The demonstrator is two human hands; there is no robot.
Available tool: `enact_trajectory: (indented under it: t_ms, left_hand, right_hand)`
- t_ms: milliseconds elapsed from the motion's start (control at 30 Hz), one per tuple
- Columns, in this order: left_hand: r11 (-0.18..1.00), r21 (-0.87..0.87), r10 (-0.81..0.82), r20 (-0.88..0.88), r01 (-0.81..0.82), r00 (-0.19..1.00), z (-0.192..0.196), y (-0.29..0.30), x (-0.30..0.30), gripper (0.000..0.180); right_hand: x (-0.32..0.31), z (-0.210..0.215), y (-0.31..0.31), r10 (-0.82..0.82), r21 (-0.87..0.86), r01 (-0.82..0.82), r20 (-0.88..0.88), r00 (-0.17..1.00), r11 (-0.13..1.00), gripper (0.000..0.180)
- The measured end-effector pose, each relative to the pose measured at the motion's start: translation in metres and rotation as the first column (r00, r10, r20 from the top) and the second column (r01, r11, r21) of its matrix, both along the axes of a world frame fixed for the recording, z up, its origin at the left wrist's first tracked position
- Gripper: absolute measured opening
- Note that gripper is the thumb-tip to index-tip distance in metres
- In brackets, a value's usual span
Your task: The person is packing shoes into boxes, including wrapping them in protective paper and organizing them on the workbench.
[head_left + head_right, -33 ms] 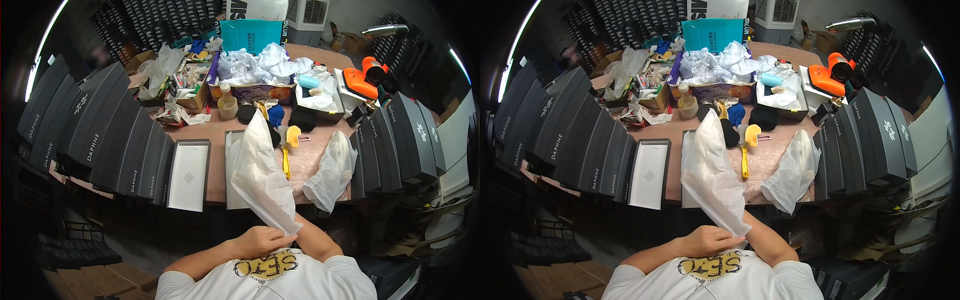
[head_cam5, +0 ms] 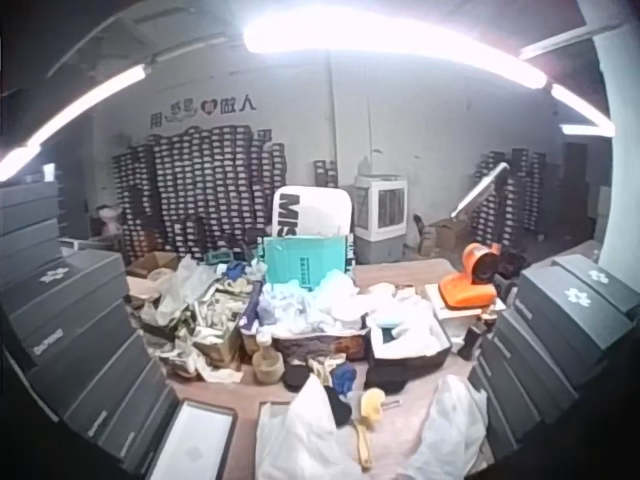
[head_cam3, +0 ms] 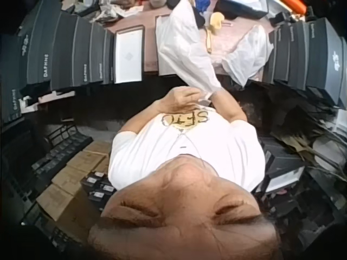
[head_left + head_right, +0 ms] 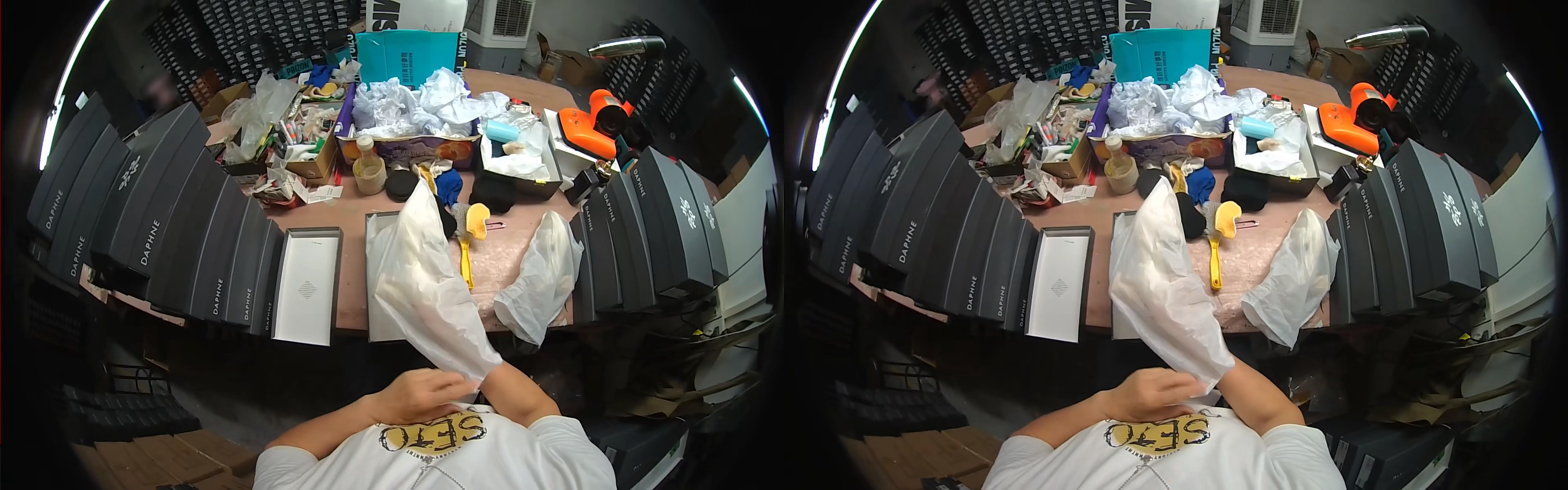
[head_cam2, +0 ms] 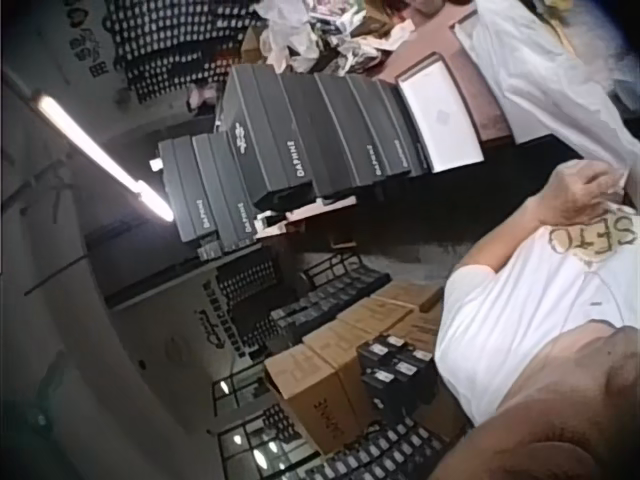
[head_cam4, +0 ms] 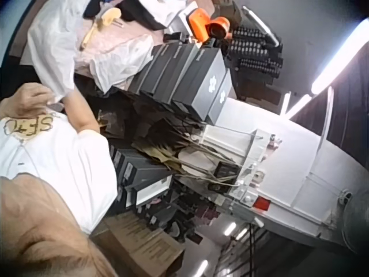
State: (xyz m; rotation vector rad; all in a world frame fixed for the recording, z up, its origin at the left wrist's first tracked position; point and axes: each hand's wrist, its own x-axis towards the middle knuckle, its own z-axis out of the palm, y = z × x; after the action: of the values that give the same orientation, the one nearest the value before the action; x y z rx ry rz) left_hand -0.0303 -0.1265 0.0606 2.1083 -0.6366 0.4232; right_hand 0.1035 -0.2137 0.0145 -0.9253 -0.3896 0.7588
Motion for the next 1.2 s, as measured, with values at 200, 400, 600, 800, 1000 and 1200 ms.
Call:
enact_trajectory:
  t_ms: [200,400,600,800,1000,1200]
  left_hand:
    - [-0.029,-0.77,-0.229,-0.616,-0.637,0.754,-0.024,0.051,0.0,0.08]
    - [-0.134,-0.677,0.497,-0.678,-0.724,0.542,-0.05,0.143,-0.021,0.052]
    - [0.437,-0.427,0.752,-0.309,-0.792,0.582,-0.03,0.045,0.009,0.059]
    - [0.913,0.152,0.407,-0.292,-0.378,0.866,-0.033,0.014,0.008,0.052]
    - [0.869,0.485,0.189,-0.512,0.101,0.838,-0.036,0.12,0.024,0.056]
    - [0.663,0.721,0.384,-0.558,0.2,0.736,-0.046,0.156,0.076,0.054]
  right_hand:
    - [-0.028,0.003,0.04,0.225,-0.348,0.134,0.809,0.542,0.928,0.037]
    - [-0.046,0.023,0.01,0.404,-0.386,-0.13,0.816,0.414,0.913,0.04]
    - [-0.025,0.054,0.011,-0.146,-0.041,0.199,0.543,0.827,0.979,0.105]
    - [0.001,0.034,-0.049,0.122,0.128,-0.083,-0.343,0.931,0.988,0.082]
    - [-0.065,-0.014,-0.056,0.287,0.064,-0.283,-0.355,0.89,0.957,0.072]
    - [-0.079,-0.004,-0.081,0.34,0.042,-0.365,-0.473,0.813,0.93,0.079]
